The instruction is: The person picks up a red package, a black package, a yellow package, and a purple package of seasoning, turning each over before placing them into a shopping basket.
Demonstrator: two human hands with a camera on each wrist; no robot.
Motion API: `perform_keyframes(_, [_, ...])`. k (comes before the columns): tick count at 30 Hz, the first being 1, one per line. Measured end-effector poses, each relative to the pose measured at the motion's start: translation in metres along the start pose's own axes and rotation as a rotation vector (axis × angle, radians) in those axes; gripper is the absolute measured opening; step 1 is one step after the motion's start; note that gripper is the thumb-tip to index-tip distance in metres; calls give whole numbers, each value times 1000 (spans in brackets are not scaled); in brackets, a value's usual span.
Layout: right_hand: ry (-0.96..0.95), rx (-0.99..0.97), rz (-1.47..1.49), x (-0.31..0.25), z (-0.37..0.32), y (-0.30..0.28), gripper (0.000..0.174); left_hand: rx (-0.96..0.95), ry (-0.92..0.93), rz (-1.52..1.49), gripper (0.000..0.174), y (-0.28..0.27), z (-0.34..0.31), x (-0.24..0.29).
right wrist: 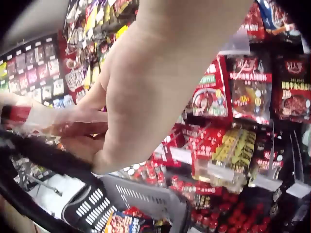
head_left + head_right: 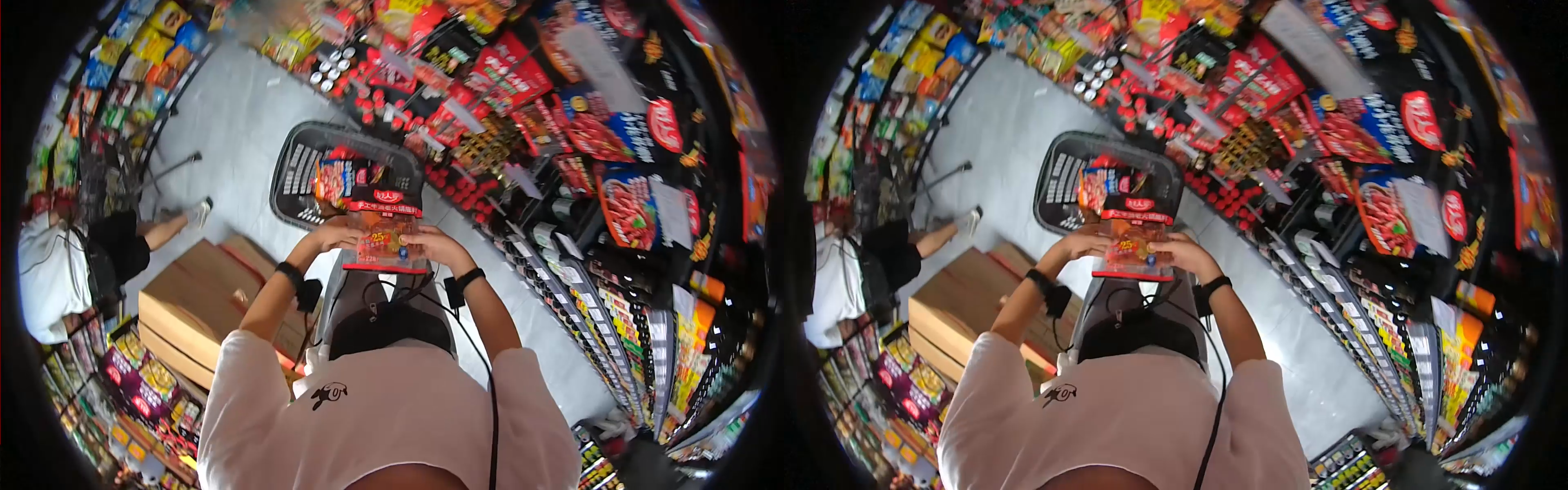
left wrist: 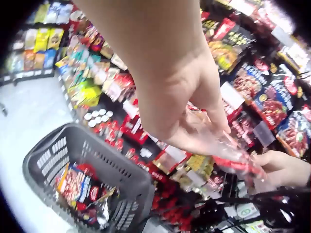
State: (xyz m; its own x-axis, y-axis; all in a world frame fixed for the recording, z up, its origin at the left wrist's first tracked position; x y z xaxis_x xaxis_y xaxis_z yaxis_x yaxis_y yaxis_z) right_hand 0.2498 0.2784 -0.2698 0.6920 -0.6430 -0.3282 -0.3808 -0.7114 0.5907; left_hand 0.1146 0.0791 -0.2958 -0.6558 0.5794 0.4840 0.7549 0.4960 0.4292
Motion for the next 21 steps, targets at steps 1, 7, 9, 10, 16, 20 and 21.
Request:
perform_keyframes(1, [64,-1,-12,19,22,-17,33,69,-76,11,43,-5,6,-17])
perform_keyframes(7, [98,84,57,102,94,-53,30,52,-163,-296,33,-43,63,-128])
perform_keyframes(9, [97,173,-20,120,108,-63,30,200,-198,-164,32,-37,48,-115])
perform_keyframes(10, [78,238,-81,126,114,-69,31,195,-170,-220,32,-40,49,-120])
perform_keyframes(16, [17,307,-126,114,123,-57,39,366,-155,101,38,-87,87,-144])
perform_keyframes(20, [-51,384,-311,97,140,-54,51,601,-16,213,38,-81,74,-85])
perform_keyframes(21, [-10,425,-258,94,138,-51,62,538,27,207,40,-90,80,-79])
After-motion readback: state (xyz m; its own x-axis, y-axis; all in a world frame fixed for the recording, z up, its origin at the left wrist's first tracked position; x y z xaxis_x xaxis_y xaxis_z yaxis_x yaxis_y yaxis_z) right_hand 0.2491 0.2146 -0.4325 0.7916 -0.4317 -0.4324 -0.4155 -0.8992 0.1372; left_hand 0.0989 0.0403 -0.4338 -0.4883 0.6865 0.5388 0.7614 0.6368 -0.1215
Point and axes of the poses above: each hand's wrist, its own z-axis towards the middle knuckle, its own y-axis out of the palm, x = y × z, the point moved 4 cm from there along z, towards the middle knuckle, and after that the axes turned 5 degrees about z, right-handed, at the moved point
